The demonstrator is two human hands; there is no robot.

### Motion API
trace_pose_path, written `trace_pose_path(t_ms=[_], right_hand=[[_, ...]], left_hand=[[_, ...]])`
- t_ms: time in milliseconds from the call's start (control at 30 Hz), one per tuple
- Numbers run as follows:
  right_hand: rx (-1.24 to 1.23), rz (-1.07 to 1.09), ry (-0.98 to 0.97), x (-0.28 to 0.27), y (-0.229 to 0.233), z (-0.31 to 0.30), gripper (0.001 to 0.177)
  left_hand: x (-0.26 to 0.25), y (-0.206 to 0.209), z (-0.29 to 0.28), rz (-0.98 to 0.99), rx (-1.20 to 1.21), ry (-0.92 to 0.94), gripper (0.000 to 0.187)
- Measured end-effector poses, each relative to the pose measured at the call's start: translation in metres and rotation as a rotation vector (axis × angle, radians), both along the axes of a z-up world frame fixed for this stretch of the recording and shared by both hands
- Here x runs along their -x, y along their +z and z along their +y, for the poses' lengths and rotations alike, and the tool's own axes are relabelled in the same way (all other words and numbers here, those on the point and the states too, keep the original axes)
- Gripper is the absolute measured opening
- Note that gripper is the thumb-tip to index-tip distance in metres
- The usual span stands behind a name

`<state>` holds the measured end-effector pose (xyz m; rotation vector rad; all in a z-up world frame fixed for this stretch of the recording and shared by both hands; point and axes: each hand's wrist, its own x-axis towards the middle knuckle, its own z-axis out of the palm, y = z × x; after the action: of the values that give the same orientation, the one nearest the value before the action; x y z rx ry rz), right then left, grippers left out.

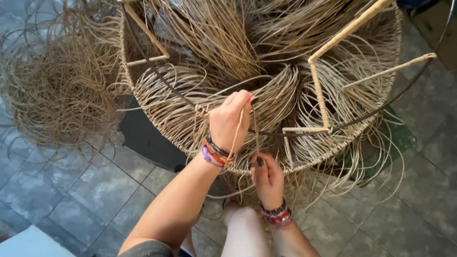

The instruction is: Weaving natural fibers around a circular frame to create a basket

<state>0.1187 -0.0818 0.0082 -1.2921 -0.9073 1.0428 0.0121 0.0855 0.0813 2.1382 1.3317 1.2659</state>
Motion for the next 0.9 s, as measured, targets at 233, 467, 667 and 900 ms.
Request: trace_pose_path(t_ms=[233,467,667,900], right_hand=[[-0.089,-0.036,0.0,-0.004,-0.004,0.004,0.029],[-0.05,-0.046,0.09,-0.007,-0.009,0.009,0.037],[0.111,-0.394,0.162,-0.02,0.006,0.024,0.048],[-0.019,-0.525,0.085,-0.013,-0.02,0.021,0.057]], left_hand=[[-0.008,-0.003,0.01,0.111,-0.051,0.079,0.019],[-0.003,-0.017,-0.007,-0.388,0.1,-0.227,0.027],[-0.036,-0.004,-0.008,-1.312,0.619,-0.323,0.054],[-0.05,-0.01,0.01,-1.411,0.626,-0.19,0.055]])
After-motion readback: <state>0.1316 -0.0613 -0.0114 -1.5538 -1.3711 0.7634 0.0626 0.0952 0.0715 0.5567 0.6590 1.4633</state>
